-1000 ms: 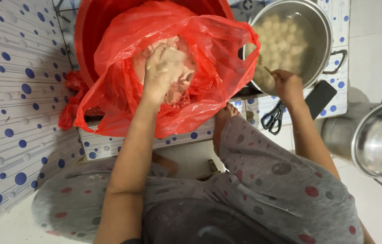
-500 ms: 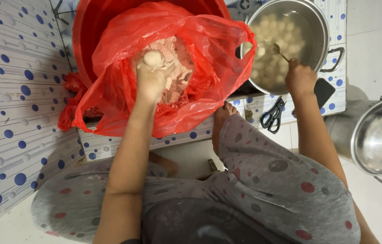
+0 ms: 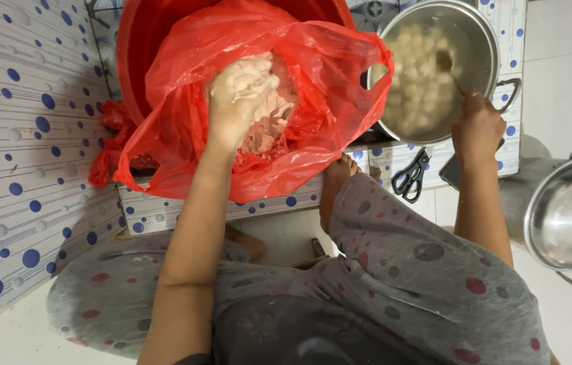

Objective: The person is forming meatballs from a large mass of meat dough in a plastic bag and dropping them into a pot of water.

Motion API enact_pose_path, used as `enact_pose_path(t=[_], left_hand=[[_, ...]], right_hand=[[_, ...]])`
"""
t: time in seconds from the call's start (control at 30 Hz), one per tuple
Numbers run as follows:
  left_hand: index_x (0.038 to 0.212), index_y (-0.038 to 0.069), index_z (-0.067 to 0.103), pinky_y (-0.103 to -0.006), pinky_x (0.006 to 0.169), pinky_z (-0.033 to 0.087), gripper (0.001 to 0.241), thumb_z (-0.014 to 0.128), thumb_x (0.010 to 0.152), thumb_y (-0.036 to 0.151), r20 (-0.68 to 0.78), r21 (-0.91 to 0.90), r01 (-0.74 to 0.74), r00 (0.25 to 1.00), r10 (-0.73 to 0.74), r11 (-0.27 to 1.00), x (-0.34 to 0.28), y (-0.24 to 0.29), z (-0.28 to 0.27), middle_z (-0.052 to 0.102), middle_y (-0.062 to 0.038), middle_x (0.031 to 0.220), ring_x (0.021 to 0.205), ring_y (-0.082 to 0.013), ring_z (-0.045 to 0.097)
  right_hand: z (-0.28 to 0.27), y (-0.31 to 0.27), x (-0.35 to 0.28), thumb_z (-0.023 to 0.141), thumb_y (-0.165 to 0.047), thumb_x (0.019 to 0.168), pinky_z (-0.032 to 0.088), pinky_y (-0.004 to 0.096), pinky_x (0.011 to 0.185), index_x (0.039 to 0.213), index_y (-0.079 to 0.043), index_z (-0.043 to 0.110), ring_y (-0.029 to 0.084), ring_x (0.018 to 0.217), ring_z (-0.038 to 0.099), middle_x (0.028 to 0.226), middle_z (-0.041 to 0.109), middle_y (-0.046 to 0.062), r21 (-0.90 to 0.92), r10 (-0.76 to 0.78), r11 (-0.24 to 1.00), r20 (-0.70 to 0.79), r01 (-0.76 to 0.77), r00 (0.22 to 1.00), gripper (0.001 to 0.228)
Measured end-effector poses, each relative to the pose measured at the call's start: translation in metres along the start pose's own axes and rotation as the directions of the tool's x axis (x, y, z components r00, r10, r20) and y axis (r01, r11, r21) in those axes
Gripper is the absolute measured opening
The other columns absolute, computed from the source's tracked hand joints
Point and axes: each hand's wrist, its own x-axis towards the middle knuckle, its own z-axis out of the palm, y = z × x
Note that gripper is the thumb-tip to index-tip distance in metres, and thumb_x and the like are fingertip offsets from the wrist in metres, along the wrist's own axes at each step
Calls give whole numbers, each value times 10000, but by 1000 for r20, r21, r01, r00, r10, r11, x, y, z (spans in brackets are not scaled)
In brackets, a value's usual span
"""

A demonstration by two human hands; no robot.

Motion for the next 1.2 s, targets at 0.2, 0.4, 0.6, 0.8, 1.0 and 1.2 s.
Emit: enact_pose_path(t=[0.2, 0.4, 0.6, 0.8, 1.0, 1.2], left_hand=[[1022, 94, 725, -282, 793, 653, 365, 909, 720, 8, -304, 138, 306, 918, -254, 942, 2, -44, 0, 734, -66, 1025, 921, -184, 746], [994, 168, 578, -276, 771, 550, 179, 662, 941, 317, 49, 45, 35, 998, -37, 998, 0, -1, -1, 588, 24, 952, 859, -116, 601], [1045, 110, 671, -208, 875, 662, 290, 863, 829, 128, -26, -7, 199, 980, -199, 980, -1, 14, 10, 757, -48, 1038, 972, -131, 772], [1194, 109, 699, -269, 798, 625, 569, 930, 684, 209, -190, 275, 353, 932, -309, 894, 1, -35, 12, 747, -52, 1069, 980, -174, 721], [904, 117, 697, -236, 527, 592, 340, 945, 701, 231, -83, -12, 436, 896, -436, 900, -4, 33, 16, 630, 41, 649, 593, -70, 641], [1034, 75, 715, -203, 449, 462, 514, 635, 872, 556, 91, -144, 317, 948, -306, 938, -5, 28, 10, 656, -44, 738, 575, -92, 592]], right_hand=[[5, 8, 2, 585, -165, 1083, 524, 558, 566, 1134, -119, 762, 474, 690, 684, 815, 730, 181, 114, 29, 992, 137, -45, 990, 190], [-81, -54, 33, 661, -220, 1106, 442, 188, 481, 1172, -119, 719, 36, 559, 464, 707, 545, -33, 815, 299, 114, 517, -568, 802, 134], [-170, -118, 44, 667, -214, 1122, 456, 173, 511, 1216, -103, 717, 31, 583, 477, 720, 561, -6, 875, 173, 28, 471, -482, 865, 154], [-186, -157, 40, 657, -160, 1088, 399, 193, 492, 1229, -107, 707, 54, 547, 461, 722, 571, 35, 881, -23, -23, 472, -473, 881, 158], [-195, -178, 38, 633, -177, 1105, 451, 226, 542, 1256, -11, 667, 103, 623, 463, 731, 515, 62, 896, -76, 38, 443, -442, 893, 227], [-221, -199, 36, 535, 8, 1160, 394, 257, 517, 1265, 94, 657, 139, 590, 482, 879, 580, 122, 920, -108, 324, 269, -222, 957, 182]])
